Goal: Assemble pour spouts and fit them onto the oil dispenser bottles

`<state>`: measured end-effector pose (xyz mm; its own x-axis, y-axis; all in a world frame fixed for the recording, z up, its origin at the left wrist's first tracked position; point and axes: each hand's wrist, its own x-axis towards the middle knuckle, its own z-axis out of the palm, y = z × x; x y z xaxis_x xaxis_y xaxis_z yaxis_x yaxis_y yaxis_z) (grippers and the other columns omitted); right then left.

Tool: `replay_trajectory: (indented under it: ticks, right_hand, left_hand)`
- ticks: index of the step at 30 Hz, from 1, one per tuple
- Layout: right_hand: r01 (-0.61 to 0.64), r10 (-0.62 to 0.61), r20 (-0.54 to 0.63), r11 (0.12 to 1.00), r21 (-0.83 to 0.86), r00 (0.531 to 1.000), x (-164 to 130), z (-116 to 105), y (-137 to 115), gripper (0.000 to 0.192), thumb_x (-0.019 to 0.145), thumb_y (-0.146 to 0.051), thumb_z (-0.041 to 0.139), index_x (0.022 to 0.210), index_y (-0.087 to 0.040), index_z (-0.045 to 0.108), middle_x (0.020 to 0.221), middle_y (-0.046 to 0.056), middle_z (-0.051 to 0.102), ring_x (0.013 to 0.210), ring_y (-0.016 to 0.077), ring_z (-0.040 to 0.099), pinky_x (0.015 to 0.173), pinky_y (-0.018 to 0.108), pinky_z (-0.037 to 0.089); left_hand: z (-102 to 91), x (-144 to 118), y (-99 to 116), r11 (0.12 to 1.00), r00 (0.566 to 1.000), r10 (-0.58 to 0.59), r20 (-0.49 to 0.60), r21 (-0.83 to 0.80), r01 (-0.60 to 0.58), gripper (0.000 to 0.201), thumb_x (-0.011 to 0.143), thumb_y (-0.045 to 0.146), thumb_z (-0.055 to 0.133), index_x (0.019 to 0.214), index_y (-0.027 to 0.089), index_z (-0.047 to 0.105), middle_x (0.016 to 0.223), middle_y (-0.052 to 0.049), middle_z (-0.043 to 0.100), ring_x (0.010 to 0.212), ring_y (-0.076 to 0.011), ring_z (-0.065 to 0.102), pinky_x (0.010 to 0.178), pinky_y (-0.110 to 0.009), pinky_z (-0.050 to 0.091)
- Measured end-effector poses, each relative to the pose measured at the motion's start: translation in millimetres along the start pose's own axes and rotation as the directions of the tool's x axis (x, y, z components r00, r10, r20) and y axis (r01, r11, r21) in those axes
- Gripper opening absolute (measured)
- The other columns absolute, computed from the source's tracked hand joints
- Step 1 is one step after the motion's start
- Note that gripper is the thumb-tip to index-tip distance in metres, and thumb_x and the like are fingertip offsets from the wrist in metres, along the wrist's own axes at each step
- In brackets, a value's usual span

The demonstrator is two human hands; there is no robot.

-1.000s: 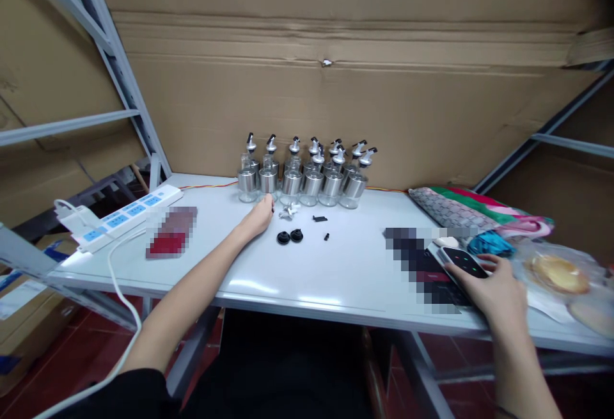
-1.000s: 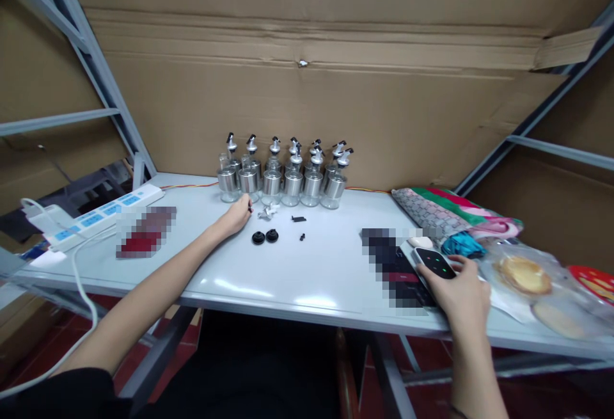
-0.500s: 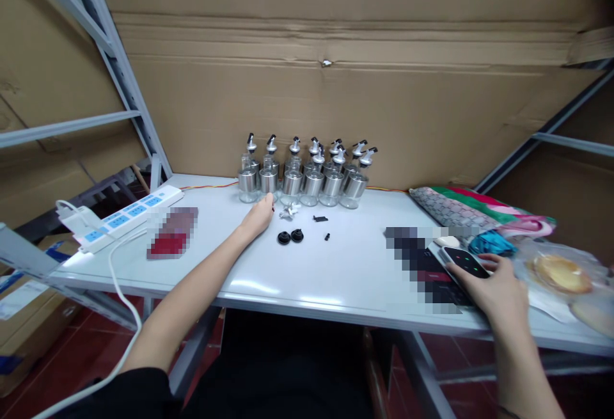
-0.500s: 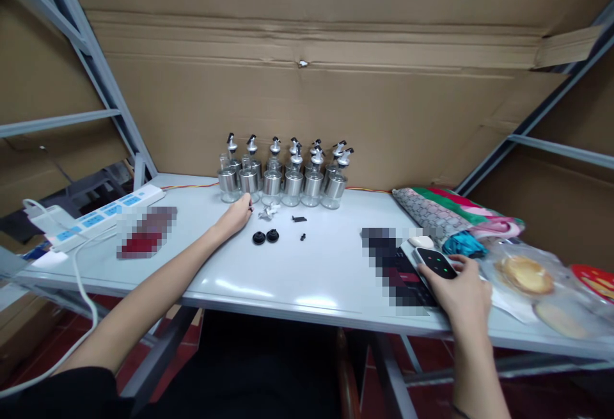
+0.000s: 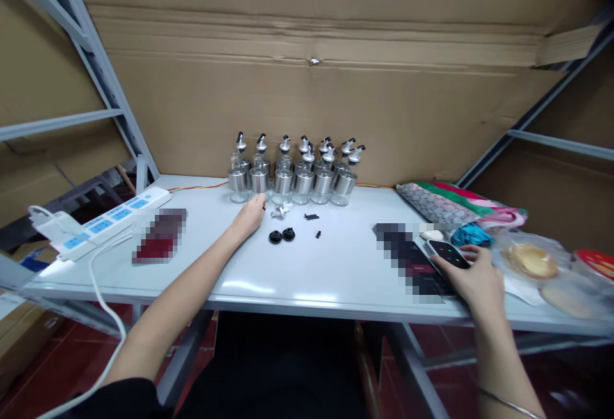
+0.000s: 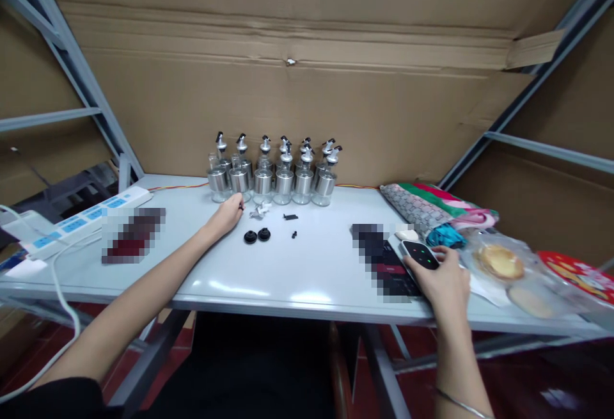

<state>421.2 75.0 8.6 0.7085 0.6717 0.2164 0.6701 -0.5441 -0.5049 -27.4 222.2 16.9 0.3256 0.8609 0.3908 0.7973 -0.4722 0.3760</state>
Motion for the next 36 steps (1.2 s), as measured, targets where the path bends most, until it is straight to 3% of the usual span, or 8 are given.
replay_trajectory:
  ticks: [16, 24, 30, 36]
  right_hand:
    - [0.011, -0.011, -0.007, 1.000, 0.005, 1.000, 0, 1, -1, 0.060, 0.053, -0.063, 0.054, 0.096, -0.024, 0.044, 0.108, 0.012, 0.060, 0.106, 0.0363, 0.051, 0.090, 0.043, 0.040]
    - [0.004, -0.004, -0.007, 1.000, 0.010, 1.000, 1, 1, 0, 0.059, 0.052, -0.063, 0.055, 0.095, -0.024, 0.045, 0.106, 0.012, 0.060, 0.104, 0.0361, 0.052, 0.087, 0.042, 0.041]
    - [0.023, -0.023, -0.032, 0.999, 0.024, 0.999, 3, 4, 3, 0.057, 0.052, -0.062, 0.057, 0.093, -0.024, 0.045, 0.101, 0.011, 0.060, 0.101, 0.0353, 0.053, 0.085, 0.043, 0.041]
    - [0.019, -0.019, -0.023, 1.000, 0.017, 1.000, 4, 3, 2, 0.057, 0.051, -0.063, 0.055, 0.092, -0.024, 0.044, 0.101, 0.012, 0.060, 0.103, 0.0375, 0.052, 0.087, 0.044, 0.040]
  left_hand:
    - [0.0, 0, 2, 0.999, 0.999, -0.053, -0.010, 0.005, 0.053, 0.014, 0.079, 0.007, 0.040, 0.085, 0.018, 0.047, 0.085, -0.009, 0.061, 0.081, -0.0216, 0.059, 0.075, -0.034, 0.045]
    - [-1.6, -2, 12, 0.997, 0.997, 0.073, -0.011, 0.006, -0.073, 0.009, 0.080, 0.011, 0.046, 0.083, 0.016, 0.053, 0.087, -0.008, 0.061, 0.083, -0.0204, 0.058, 0.076, -0.032, 0.045]
    - [-8.9, -4, 17, 0.968, 0.996, 0.083, -0.014, 0.238, -0.078, 0.014, 0.086, 0.029, 0.051, 0.089, 0.017, 0.057, 0.091, -0.009, 0.064, 0.088, -0.0234, 0.058, 0.075, -0.033, 0.039]
    - [-18.6, -4, 27, 0.952, 0.991, 0.063, -0.117, 0.304, -0.024, 0.033, 0.090, 0.040, 0.045, 0.070, 0.016, 0.055, 0.071, -0.008, 0.064, 0.073, -0.0211, 0.058, 0.074, -0.033, 0.032]
